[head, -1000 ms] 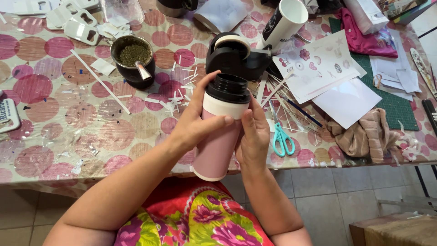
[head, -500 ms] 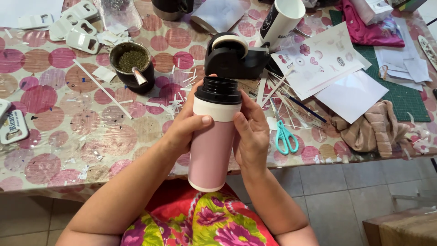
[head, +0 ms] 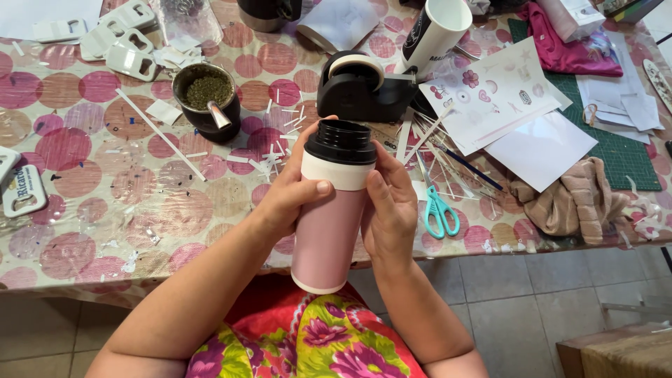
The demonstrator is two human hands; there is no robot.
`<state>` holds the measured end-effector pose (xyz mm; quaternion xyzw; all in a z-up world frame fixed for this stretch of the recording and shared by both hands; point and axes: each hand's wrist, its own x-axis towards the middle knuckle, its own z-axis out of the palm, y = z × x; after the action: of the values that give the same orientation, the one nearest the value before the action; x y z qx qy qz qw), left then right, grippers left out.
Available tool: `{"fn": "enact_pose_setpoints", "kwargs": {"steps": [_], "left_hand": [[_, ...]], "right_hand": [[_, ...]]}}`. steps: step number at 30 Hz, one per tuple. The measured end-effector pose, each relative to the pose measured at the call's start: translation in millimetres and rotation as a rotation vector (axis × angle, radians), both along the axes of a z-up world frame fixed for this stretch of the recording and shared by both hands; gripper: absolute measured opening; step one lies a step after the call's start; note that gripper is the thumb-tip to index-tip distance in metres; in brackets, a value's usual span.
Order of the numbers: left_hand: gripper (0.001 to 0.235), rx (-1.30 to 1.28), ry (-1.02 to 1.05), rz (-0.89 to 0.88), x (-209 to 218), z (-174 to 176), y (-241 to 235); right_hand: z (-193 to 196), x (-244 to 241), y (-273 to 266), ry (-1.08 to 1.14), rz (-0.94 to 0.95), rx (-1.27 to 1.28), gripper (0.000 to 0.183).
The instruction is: Applying a white adhesive strip to the top of a pink thermos
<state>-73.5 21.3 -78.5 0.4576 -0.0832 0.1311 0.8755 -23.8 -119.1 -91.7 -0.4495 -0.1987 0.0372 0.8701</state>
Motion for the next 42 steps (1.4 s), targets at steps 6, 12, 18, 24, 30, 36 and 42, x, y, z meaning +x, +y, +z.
{"fn": "enact_pose_setpoints", "kwargs": {"steps": [6,12,18,24,30,36,42], "left_hand": [[0.094,0.009,0.02,0.044,-3,8,0],[0.104,0.401,0.071,0.212,-14,30,-1],[0.101,0.337,0.073,0.256,-12,23,-8],[0.11,0.377,0.133,0.353,-3,10,-5],[0.096,0.344,0.218,0.272,-5,25,1],[0.079,0.249,0.178,0.192,-5,29,1],[0.075,0.27,0.155,0.176,-2,25,1]], "right_hand": [[11,-3,6,-0.002,0.004,-0.017,0.048],[12,3,5,0.061,-0.013,-0.19,0.07],[-13,12,7,0.142,-0.188,-0.224,0.043],[-35,24,7,0.139,-0.085,-0.151,0.054],[-40,31,7,0.145,-0.075,-0.14,0.059],[-28,24,10,0.169,-0.114,-0.181,0.053],[-34,27,9,0.177,-0.158,-0.137,0.048]]}}
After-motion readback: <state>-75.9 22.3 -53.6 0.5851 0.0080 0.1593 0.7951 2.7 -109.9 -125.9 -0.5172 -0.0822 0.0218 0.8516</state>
